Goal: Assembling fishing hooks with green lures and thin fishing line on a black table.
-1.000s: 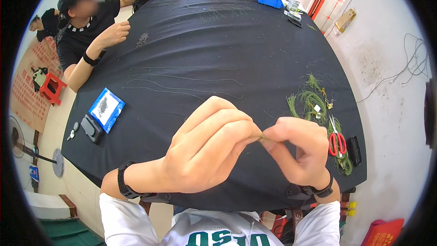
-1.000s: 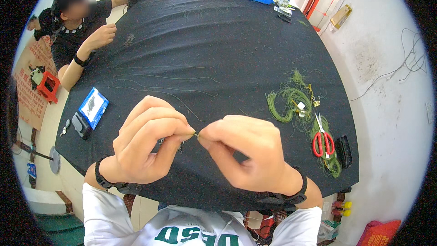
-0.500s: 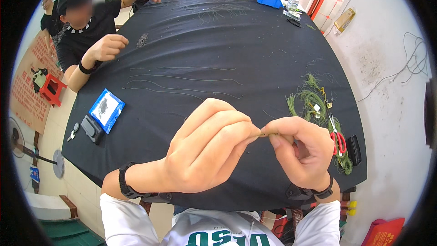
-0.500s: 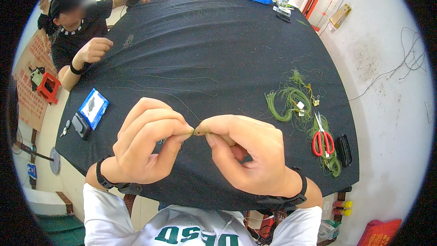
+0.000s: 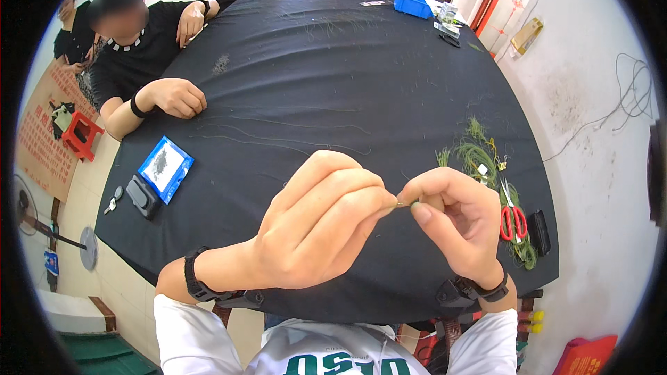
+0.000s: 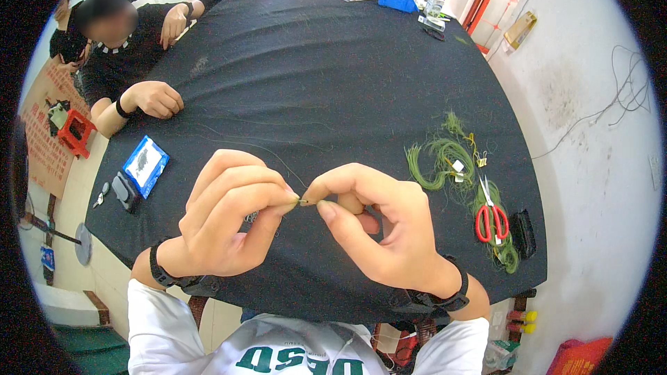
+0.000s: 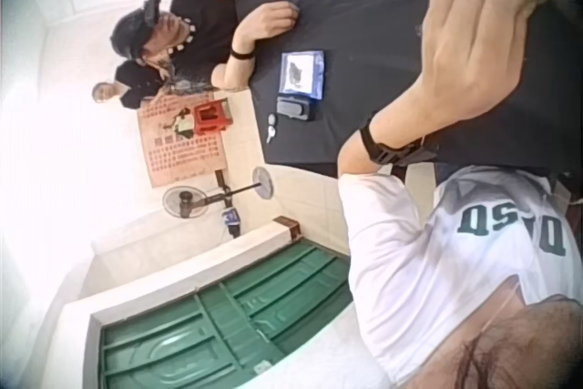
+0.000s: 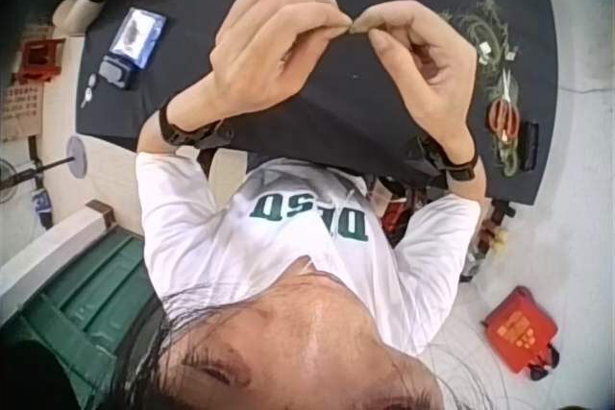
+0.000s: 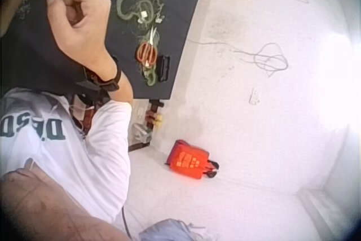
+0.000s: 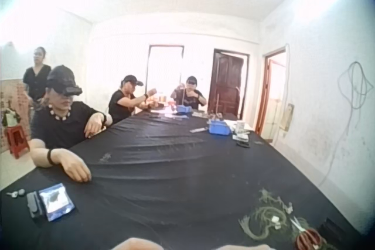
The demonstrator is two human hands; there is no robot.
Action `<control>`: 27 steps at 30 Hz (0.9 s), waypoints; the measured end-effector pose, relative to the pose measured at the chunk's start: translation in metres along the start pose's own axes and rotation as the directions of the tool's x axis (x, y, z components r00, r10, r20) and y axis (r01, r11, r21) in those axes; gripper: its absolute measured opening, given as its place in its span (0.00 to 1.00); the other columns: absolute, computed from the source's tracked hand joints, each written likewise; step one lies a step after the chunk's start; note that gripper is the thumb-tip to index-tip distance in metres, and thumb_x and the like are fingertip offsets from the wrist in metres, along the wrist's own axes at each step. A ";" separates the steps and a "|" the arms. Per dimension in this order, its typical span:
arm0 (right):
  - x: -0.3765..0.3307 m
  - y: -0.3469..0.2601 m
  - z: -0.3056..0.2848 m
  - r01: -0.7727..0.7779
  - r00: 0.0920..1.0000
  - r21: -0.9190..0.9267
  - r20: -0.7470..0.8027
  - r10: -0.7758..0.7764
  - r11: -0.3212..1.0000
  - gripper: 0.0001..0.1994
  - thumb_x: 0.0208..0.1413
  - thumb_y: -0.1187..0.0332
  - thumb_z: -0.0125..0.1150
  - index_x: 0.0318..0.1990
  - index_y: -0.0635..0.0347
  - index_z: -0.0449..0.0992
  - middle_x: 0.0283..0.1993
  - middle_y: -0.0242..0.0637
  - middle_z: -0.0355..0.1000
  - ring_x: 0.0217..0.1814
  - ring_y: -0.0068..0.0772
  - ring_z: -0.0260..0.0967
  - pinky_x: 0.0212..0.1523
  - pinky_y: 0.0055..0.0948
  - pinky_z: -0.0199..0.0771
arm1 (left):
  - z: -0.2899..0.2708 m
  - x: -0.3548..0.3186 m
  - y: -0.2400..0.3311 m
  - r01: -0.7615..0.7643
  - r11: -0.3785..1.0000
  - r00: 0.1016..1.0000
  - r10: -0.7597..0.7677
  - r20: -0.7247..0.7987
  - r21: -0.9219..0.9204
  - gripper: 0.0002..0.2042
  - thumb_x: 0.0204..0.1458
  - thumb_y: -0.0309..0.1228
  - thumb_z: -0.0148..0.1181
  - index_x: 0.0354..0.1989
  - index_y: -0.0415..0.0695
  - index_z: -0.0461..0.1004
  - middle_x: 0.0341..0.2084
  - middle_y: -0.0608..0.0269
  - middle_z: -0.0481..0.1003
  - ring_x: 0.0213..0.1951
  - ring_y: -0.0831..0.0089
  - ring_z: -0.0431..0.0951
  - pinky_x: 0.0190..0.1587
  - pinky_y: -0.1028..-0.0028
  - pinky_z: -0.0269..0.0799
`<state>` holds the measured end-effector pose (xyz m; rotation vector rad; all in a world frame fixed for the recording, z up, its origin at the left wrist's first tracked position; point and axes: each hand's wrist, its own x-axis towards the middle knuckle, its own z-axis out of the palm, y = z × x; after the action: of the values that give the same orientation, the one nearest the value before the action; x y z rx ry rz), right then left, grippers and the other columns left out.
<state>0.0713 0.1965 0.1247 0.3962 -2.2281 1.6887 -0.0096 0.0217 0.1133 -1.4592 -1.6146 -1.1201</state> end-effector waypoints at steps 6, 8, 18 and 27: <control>-0.001 -0.003 -0.004 -0.024 1.000 -0.082 -0.004 0.024 0.996 0.04 0.51 0.78 0.60 0.34 0.63 0.76 0.14 0.18 0.56 0.16 0.06 0.44 0.18 0.14 0.40 | 0.006 0.000 0.000 0.014 0.997 1.000 -0.015 -0.004 -0.077 0.13 0.34 0.15 0.66 0.31 0.36 0.74 0.27 0.56 0.74 0.28 0.62 0.73 0.30 0.72 0.70; 0.000 -0.004 -0.004 -0.021 1.000 -0.093 -0.008 0.020 0.995 0.03 0.51 0.78 0.60 0.33 0.63 0.76 0.14 0.18 0.56 0.16 0.06 0.44 0.18 0.14 0.39 | 0.006 0.001 0.000 0.041 0.994 0.999 -0.041 -0.003 -0.102 0.13 0.34 0.15 0.66 0.31 0.36 0.74 0.27 0.56 0.74 0.28 0.62 0.73 0.30 0.71 0.70; 0.009 0.010 0.000 -0.143 0.990 0.021 0.001 0.143 0.989 0.03 0.54 0.76 0.58 0.35 0.64 0.74 0.18 0.25 0.66 0.18 0.08 0.59 0.19 0.13 0.53 | 0.004 -0.003 -0.013 0.252 0.948 0.967 -0.238 0.092 -0.192 0.08 0.40 0.16 0.63 0.29 0.38 0.74 0.27 0.59 0.74 0.29 0.67 0.73 0.31 0.74 0.68; 0.022 0.030 0.007 -0.189 0.970 -0.060 0.142 0.195 0.980 0.03 0.53 0.75 0.58 0.33 0.64 0.75 0.21 0.27 0.71 0.20 0.11 0.65 0.20 0.13 0.61 | -0.008 -0.018 -0.022 0.563 0.789 0.822 -0.503 0.265 -0.247 0.03 0.47 0.21 0.60 0.31 0.38 0.75 0.28 0.61 0.75 0.31 0.76 0.73 0.34 0.77 0.69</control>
<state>0.0389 0.1971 0.1054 0.3112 -2.4787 1.7498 -0.0288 0.0070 0.0966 -1.3580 -2.1474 -1.6681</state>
